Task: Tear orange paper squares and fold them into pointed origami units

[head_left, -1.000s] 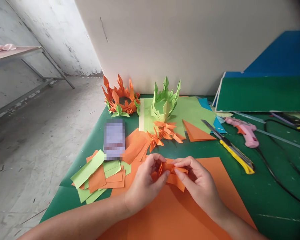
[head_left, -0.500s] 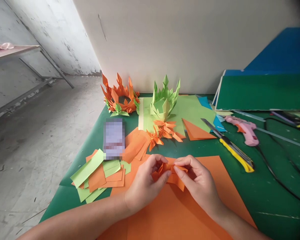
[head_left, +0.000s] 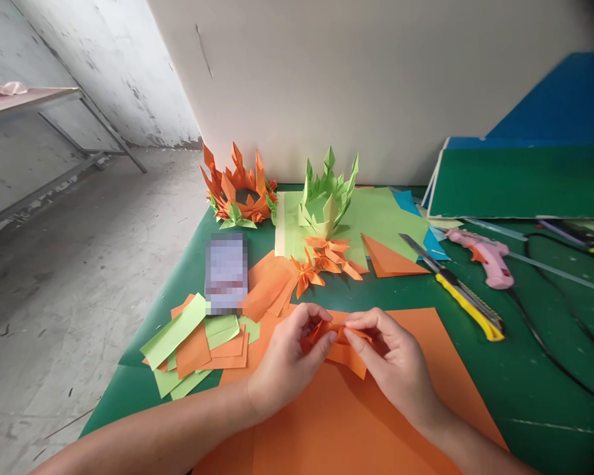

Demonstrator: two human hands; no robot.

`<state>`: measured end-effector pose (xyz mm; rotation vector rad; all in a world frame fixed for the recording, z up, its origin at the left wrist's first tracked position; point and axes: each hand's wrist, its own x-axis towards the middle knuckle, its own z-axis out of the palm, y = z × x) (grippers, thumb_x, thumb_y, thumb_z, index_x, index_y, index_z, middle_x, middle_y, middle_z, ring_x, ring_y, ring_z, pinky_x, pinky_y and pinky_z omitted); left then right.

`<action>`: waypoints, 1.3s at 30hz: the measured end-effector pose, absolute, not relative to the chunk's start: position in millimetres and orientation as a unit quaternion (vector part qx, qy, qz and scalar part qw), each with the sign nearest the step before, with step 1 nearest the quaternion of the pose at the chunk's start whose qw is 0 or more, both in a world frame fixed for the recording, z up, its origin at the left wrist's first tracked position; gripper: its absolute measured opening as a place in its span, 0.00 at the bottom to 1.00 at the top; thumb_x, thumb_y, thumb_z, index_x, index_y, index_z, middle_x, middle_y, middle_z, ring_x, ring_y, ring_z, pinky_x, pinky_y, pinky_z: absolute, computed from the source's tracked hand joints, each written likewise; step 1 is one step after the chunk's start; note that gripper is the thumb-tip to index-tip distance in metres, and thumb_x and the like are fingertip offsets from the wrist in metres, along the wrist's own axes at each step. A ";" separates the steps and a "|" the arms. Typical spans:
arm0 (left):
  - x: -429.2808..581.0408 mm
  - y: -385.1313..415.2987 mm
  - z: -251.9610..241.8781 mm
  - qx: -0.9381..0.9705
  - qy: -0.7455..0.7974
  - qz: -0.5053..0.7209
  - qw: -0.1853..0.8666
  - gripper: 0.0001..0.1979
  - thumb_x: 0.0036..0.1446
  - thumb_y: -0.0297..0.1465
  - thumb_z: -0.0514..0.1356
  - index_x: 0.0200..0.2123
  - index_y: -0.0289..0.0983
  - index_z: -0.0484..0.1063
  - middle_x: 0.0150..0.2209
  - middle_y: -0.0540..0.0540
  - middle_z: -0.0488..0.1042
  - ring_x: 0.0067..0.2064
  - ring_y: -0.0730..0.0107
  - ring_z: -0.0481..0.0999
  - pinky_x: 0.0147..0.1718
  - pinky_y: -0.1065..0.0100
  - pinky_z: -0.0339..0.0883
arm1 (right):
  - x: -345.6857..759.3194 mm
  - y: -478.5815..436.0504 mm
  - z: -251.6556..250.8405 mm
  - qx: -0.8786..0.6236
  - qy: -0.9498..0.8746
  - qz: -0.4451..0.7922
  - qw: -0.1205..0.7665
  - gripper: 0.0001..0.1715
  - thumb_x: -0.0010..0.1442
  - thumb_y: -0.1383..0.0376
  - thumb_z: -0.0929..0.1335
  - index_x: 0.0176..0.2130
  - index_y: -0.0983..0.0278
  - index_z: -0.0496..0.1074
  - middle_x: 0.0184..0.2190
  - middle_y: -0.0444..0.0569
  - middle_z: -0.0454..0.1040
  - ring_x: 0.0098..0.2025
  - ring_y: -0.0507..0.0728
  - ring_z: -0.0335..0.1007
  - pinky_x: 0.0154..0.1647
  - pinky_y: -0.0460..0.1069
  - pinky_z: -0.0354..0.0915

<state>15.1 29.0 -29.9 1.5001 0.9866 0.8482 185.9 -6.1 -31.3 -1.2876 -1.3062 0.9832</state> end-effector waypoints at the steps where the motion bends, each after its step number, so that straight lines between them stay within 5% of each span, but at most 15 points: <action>1: 15.1 28.8 -29.9 0.634 0.414 0.356 0.548 0.04 0.62 0.30 0.57 0.40 0.40 0.65 0.36 0.48 0.69 0.35 0.72 0.69 0.32 0.71 0.66 | 185.9 -6.0 -31.1 -0.537 -0.545 0.400 0.505 0.04 0.63 0.63 0.68 0.35 0.60 0.71 0.33 0.47 0.74 0.39 0.55 0.75 0.41 0.48 0.74; 39: 15.6 29.0 -30.6 0.649 0.429 0.335 0.532 0.05 0.59 0.29 0.59 0.39 0.41 0.65 0.35 0.50 0.69 0.34 0.73 0.68 0.30 0.72 0.64 | 185.8 -6.4 -36.7 -0.558 -0.607 0.306 0.476 0.05 0.61 0.69 0.67 0.36 0.59 0.71 0.34 0.45 0.77 0.39 0.53 0.77 0.40 0.46 0.73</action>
